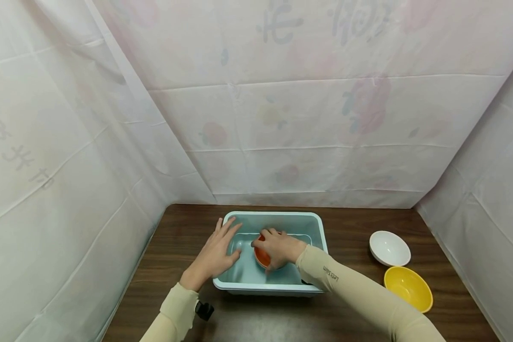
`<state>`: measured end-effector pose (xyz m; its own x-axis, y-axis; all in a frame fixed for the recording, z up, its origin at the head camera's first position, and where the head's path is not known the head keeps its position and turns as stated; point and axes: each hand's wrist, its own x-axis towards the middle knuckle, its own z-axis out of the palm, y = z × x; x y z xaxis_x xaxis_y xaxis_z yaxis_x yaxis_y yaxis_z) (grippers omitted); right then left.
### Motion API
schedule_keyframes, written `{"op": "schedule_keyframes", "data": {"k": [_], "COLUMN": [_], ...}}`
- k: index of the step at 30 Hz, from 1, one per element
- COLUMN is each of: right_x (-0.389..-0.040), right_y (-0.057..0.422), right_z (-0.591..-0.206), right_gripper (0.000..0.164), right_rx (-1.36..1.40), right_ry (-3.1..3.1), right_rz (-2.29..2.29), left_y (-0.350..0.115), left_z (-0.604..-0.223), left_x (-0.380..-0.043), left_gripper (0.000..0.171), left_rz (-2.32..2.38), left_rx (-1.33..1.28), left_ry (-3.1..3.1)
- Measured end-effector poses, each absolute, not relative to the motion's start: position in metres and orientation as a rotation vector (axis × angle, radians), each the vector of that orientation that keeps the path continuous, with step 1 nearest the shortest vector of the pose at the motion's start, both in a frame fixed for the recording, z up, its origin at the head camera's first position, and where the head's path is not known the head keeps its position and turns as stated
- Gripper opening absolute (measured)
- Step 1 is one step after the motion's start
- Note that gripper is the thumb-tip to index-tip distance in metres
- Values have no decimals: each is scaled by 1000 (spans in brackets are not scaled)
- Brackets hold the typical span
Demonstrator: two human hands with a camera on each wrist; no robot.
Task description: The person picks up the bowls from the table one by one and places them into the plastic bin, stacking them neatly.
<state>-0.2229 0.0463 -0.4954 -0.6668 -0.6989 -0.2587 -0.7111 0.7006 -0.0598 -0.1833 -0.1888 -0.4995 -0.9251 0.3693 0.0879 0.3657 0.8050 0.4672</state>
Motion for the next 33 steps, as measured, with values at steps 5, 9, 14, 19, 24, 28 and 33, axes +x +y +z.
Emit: {"op": "schedule_keyframes", "data": {"k": [5, 9, 14, 19, 24, 28, 33], "right_x": [-224, -224, -224, -224, -225, -225, -225], "right_y": [47, 47, 48, 48, 48, 48, 48], "right_z": [-496, -496, -497, -497, -496, -496, -497], "right_gripper": [85, 84, 84, 84, 84, 84, 85], "right_rx": [-1112, -1104, -1102, -1119, -1118, -1114, -1108], "right_ry": [2650, 2651, 2654, 2652, 2651, 2651, 2651], "right_rz": [73, 81, 73, 66, 65, 63, 67], "left_y": [-189, -188, -188, -189, -189, -189, -188], "left_z": [-500, -499, -500, -500, -499, -499, -499], "left_x": [-183, -183, -184, -184, -185, -185, -184], "left_gripper": [70, 70, 70, 71, 71, 71, 71], "left_rz": [768, 776, 772, 770, 774, 770, 771], "left_rx": [609, 612, 612, 616, 614, 618, 623], "left_ry": [2979, 2982, 2982, 2982, 2979, 2984, 2992]}}
